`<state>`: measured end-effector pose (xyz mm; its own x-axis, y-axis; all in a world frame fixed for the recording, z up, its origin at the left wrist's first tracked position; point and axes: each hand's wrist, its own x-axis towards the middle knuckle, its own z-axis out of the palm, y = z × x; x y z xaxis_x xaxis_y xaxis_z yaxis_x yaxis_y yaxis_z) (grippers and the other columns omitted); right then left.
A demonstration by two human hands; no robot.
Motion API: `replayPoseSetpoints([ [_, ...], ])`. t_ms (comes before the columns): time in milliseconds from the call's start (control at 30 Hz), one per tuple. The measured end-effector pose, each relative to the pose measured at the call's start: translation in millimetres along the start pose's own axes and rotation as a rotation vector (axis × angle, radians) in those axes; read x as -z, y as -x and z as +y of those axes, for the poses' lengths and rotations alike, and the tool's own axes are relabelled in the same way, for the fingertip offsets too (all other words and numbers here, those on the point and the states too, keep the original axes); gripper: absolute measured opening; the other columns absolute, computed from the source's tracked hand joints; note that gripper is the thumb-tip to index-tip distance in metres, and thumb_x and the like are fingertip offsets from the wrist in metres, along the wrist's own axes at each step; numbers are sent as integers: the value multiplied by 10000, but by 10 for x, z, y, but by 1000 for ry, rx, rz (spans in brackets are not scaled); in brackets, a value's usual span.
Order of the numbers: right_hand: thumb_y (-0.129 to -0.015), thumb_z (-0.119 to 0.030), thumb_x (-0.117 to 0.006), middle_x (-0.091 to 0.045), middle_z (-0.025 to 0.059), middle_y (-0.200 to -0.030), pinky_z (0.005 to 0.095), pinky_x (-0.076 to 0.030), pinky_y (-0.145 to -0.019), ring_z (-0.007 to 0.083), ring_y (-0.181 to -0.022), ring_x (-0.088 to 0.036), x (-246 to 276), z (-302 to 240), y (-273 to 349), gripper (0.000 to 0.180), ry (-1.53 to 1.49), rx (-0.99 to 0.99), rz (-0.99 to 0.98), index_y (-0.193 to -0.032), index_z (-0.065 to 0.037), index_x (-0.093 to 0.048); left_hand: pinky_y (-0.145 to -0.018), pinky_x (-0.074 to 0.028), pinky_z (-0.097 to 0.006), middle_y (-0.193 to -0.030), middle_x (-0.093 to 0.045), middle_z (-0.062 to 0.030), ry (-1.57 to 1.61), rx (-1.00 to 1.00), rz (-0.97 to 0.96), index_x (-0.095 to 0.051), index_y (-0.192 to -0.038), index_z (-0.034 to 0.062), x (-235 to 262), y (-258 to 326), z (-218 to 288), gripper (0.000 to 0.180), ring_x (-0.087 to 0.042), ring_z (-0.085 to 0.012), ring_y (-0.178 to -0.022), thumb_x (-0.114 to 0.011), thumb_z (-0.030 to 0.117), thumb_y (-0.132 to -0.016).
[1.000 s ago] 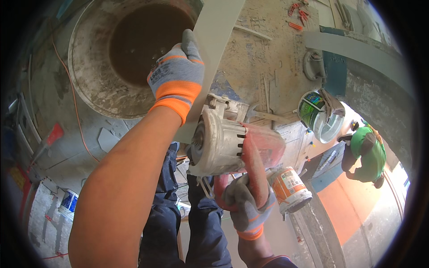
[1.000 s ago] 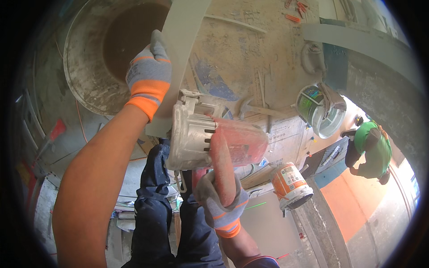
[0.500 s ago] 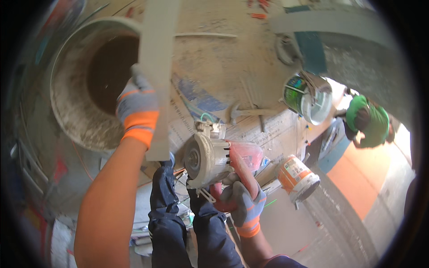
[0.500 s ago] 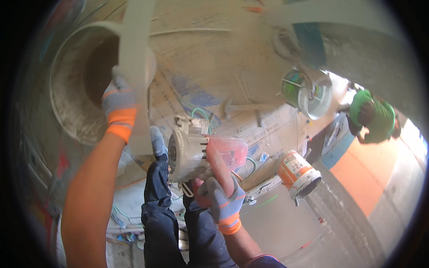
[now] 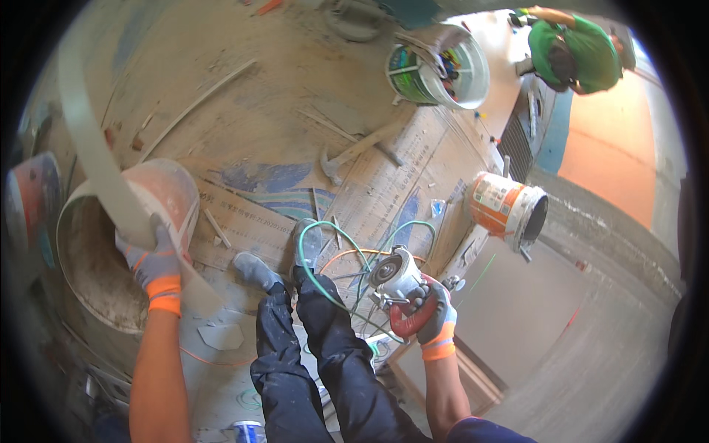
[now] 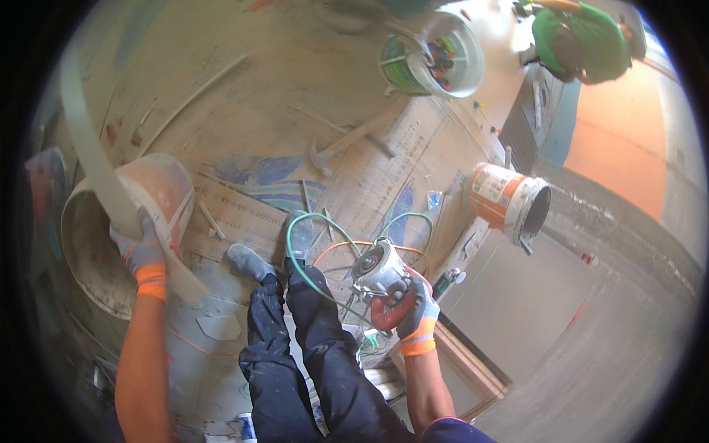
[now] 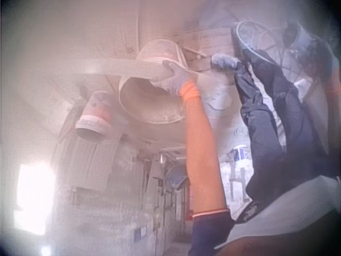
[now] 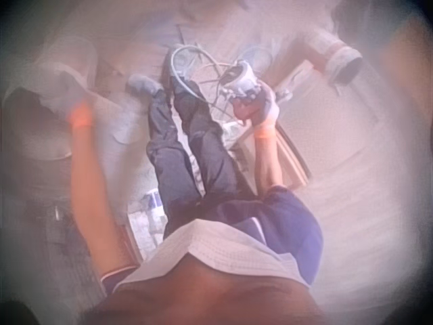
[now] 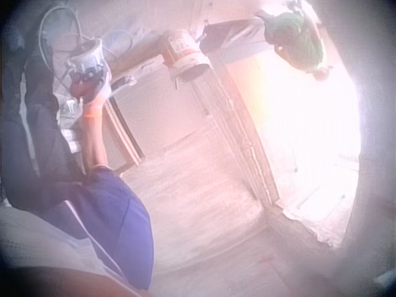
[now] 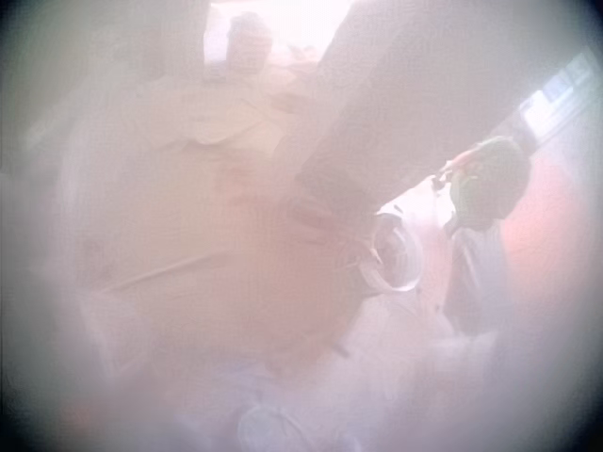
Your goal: The person uses an angle grinder to smooth the edge of a long white tile, then carries it to a tiled wall and fits it into place. The person marks the tile with a marker and returns to grind the edge again.
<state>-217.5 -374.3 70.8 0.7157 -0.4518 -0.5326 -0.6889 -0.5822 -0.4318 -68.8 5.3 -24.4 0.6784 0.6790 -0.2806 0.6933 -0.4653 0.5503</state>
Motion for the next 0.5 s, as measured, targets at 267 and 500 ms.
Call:
replayPoseSetpoints([
  [267,-834,-216,-517,-431,-19,-660,232,-403,-527,111,-552,-430,-807,918,-777,193,-980,-451,-22,-933,-52,-494,-913,-404,-369,-1227,-455,-201,3,-49,19,-286,-1292,-26,117,-176,-194,640,-483,-288,-1093,-631,231,-818],
  [500,-871,-228,-457,-525,53,-813,282,-462,-654,171,-707,-516,-1259,977,-1500,276,-1440,-599,-103,-1062,-36,-508,-927,-401,-373,-1245,-428,-195,-1,-73,48,-294,-1285,-22,266,-348,-371,675,-461,-277,-1109,-650,304,-813],
])
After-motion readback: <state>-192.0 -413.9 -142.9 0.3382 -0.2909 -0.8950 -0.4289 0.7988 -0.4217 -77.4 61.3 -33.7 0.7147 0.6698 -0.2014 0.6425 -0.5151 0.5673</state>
